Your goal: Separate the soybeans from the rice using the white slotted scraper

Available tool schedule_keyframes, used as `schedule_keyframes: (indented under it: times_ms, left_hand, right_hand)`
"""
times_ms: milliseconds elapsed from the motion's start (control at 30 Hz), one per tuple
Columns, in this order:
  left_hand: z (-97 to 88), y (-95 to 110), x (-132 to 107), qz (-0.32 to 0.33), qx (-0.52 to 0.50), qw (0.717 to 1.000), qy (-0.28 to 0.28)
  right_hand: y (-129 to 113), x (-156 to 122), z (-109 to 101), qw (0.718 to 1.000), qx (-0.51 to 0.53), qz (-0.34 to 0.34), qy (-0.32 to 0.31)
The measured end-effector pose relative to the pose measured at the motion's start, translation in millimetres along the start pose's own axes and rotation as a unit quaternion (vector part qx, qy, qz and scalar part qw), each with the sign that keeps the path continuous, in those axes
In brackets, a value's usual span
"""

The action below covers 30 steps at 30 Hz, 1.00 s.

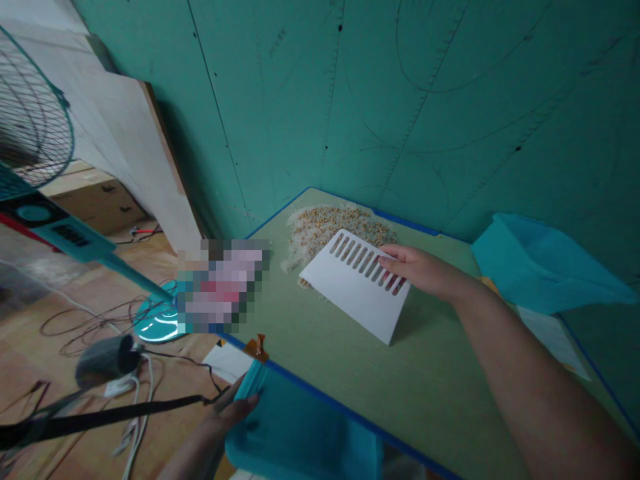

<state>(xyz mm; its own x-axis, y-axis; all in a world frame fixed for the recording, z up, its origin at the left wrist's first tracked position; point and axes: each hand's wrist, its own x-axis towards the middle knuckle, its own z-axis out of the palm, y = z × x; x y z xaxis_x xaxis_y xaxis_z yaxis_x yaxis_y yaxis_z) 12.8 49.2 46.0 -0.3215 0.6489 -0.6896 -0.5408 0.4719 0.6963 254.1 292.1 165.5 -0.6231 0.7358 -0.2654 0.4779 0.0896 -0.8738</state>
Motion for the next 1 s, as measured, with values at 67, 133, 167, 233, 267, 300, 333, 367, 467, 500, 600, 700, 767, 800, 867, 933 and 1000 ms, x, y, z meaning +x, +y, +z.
schedule_keyframes:
  times_ms: [67,133,167,233,267,300,333,367,467,500,600,700,767,800,867,933,1000]
  left_hand:
    - [-3.4,-1.2,6.1,-0.009,0.002,1.0,0.004]
    - [-4.7,-1.8,9.6,-0.025,0.004,1.0,0.005]
    - [-4.5,-2.0,9.7,-0.033,0.004,0.999,0.004]
    - [-3.1,-2.7,7.1,-0.022,-0.006,1.0,-0.002]
    - [-2.4,-3.2,5.6,-0.015,-0.011,1.0,-0.004]
    - [-1.9,-3.8,4.6,-0.009,-0.014,1.0,-0.004]
    - [-1.7,-4.5,4.7,-0.009,-0.013,1.0,-0.003]
    - [-2.0,-5.2,6.1,-0.01,-0.01,1.0,-0.002]
    - [-4.1,-7.0,15.4,-0.022,0.006,1.0,-0.019]
    - [-5.0,-7.5,18.7,-0.028,0.009,0.999,-0.027]
    - [-7.0,-9.7,23.9,-0.022,0.001,0.999,-0.025]
    - [-6.8,-11.5,21.9,-0.015,-0.002,1.0,-0.01]
    - [-4.6,-11.2,17.5,-0.015,0.003,1.0,-0.009]
    - [-2.8,-10.5,14.5,-0.013,0.003,1.0,-0.009]
    - [1.8,-8.4,7.7,0.001,-0.01,1.0,-0.009]
    - [6.4,-6.1,1.8,0.01,-0.024,1.0,-0.011]
    - [9.3,-4.5,-1.3,0.009,-0.029,1.0,-0.007]
  right_hand:
    - [0.7,0.5,0.6,1.0,0.008,-0.002,-0.01]
    - [1.3,0.8,1.3,1.0,0.014,-0.003,-0.017]
    - [1.5,0.8,1.6,1.0,0.016,-0.003,-0.018]
    - [2.0,1.0,2.2,1.0,0.018,-0.003,-0.018]
    - [2.4,1.1,2.5,1.0,0.02,-0.003,-0.019]
    - [2.7,1.3,2.8,1.0,0.02,-0.004,-0.02]
    - [2.9,1.6,3.2,1.0,0.021,-0.003,-0.02]
    - [3.0,1.8,3.7,1.0,0.022,-0.001,-0.021]
    - [2.6,2.1,5.4,0.999,0.025,0.004,-0.02]
    - [2.3,2.0,6.0,0.999,0.026,0.005,-0.021]
    - [1.0,1.4,7.6,0.999,0.028,0.003,-0.03]
    - [0.6,1.4,8.9,0.998,0.042,-0.002,-0.05]
    - [1.2,2.1,9.7,0.998,0.042,-0.004,-0.054]
    - [1.7,2.6,10.1,0.998,0.038,-0.005,-0.052]
    - [3.0,3.7,10.7,0.998,0.03,-0.01,-0.05]
    - [3.9,4.4,11.2,0.998,0.028,-0.014,-0.054]
    - [4.1,4.5,11.6,0.998,0.03,-0.015,-0.058]
